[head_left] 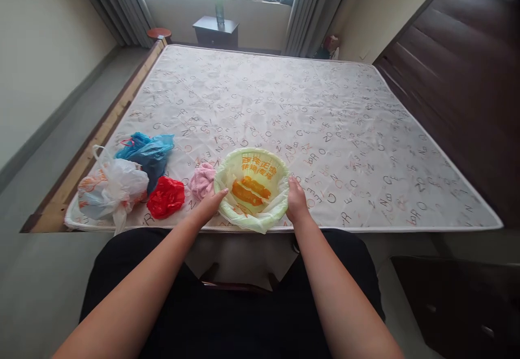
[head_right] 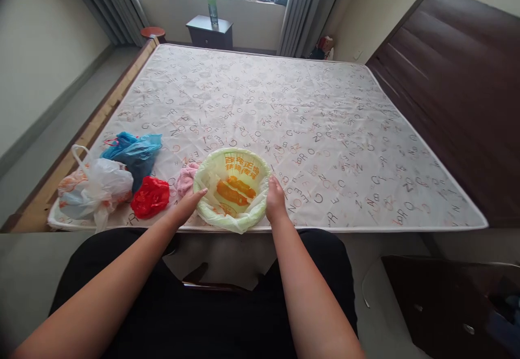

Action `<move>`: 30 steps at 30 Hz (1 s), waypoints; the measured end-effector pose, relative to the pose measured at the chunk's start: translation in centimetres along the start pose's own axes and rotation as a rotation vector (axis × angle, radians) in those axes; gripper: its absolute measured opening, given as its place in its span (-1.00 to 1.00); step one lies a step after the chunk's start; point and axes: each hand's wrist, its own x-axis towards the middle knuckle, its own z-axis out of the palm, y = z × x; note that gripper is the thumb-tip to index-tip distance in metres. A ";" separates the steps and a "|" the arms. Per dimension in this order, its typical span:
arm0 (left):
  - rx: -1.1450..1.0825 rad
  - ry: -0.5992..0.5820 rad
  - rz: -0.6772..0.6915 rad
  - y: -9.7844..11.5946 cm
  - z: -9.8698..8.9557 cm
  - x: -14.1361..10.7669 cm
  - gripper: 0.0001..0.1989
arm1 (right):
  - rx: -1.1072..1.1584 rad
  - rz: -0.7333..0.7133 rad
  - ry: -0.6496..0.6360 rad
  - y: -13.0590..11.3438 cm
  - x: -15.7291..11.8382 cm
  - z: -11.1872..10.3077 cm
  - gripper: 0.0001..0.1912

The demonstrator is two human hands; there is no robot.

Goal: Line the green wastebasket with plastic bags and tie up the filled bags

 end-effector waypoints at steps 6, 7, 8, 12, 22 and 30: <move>0.355 -0.082 0.209 1.8 -2.0 -0.7 -0.29 | 0.002 0.040 0.024 -0.2 0.3 -0.2 -0.62; 0.435 -0.068 0.264 2.4 -3.0 -0.8 -0.30 | -0.008 0.046 0.018 -0.2 0.3 -0.2 -0.64; 0.501 -0.030 0.306 3.0 -4.2 -0.9 -0.31 | -0.026 0.044 0.017 -0.3 0.3 -0.3 -0.65; 0.706 0.301 0.294 4.8 -11.3 -1.4 -0.41 | -0.078 0.008 0.048 0.0 0.4 -0.3 -0.66; 0.992 0.522 0.179 3.4 -20.0 1.1 -0.44 | -0.082 -0.012 0.027 0.7 0.3 -0.5 -0.62; 0.926 0.297 -0.087 0.2 -21.7 2.6 -0.15 | -0.072 0.016 -0.010 0.1 0.1 0.1 -0.59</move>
